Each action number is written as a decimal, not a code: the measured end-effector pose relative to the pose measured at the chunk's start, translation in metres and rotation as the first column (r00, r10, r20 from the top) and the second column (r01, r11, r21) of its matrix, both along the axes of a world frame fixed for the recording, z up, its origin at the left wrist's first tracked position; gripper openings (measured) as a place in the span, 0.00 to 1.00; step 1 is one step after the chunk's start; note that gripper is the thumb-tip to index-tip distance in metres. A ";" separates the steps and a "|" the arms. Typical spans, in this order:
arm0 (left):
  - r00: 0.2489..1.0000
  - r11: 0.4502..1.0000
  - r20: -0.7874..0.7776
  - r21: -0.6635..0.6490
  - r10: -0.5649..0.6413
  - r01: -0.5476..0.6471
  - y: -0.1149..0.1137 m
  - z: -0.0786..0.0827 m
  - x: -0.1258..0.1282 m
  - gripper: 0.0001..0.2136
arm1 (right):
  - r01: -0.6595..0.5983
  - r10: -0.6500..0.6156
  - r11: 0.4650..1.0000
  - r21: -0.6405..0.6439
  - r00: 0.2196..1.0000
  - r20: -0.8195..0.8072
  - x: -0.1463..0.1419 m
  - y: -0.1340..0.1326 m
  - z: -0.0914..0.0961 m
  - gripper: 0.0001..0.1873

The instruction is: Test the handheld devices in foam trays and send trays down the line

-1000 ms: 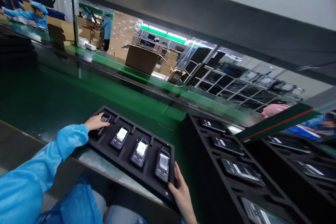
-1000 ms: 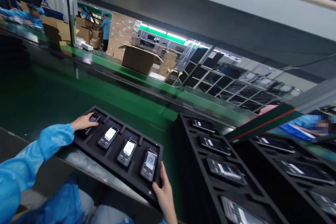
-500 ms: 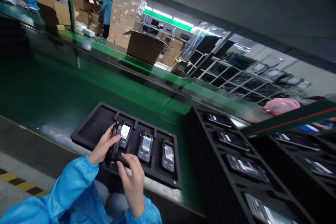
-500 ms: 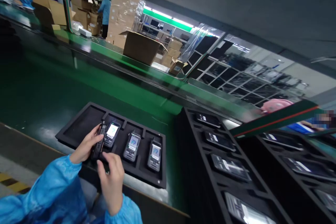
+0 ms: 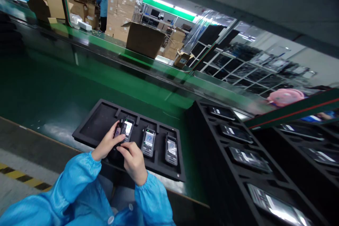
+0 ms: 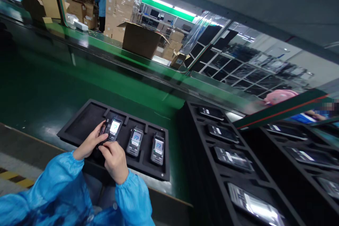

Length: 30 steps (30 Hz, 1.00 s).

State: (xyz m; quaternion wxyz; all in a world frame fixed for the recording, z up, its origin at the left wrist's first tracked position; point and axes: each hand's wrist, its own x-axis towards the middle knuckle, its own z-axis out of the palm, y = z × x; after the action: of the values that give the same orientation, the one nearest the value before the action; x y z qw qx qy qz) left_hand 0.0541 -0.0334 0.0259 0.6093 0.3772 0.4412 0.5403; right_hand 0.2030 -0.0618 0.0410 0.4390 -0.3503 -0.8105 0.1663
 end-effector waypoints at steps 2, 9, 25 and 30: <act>1.000 1.000 0.012 -0.003 -0.005 0.005 0.000 0.002 -0.001 0.38 | 0.016 -0.017 1.000 -0.026 0.999 -0.047 -0.001 0.003 -0.002 0.13; 1.000 1.000 0.029 0.001 -0.007 0.007 -0.002 0.003 -0.002 0.37 | 0.227 -0.266 0.958 -0.178 0.934 -0.240 -0.023 -0.021 -0.010 0.11; 0.991 0.995 0.103 -0.063 0.082 -0.075 -0.029 0.024 0.006 0.44 | -0.335 -0.195 0.679 -0.653 0.775 -0.601 -0.026 -0.039 -0.011 0.35; 0.994 0.996 0.091 -0.067 -0.053 0.060 -0.048 0.033 0.003 0.47 | -0.456 -0.189 0.608 -0.650 0.712 -0.677 -0.017 -0.054 0.008 0.40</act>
State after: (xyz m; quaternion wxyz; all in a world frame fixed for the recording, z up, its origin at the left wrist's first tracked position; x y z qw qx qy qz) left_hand 0.0568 -0.0809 0.0588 0.6561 0.3437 0.4213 0.5233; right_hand 0.1860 -0.1159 0.0487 0.4929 -0.3489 -0.4553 0.6542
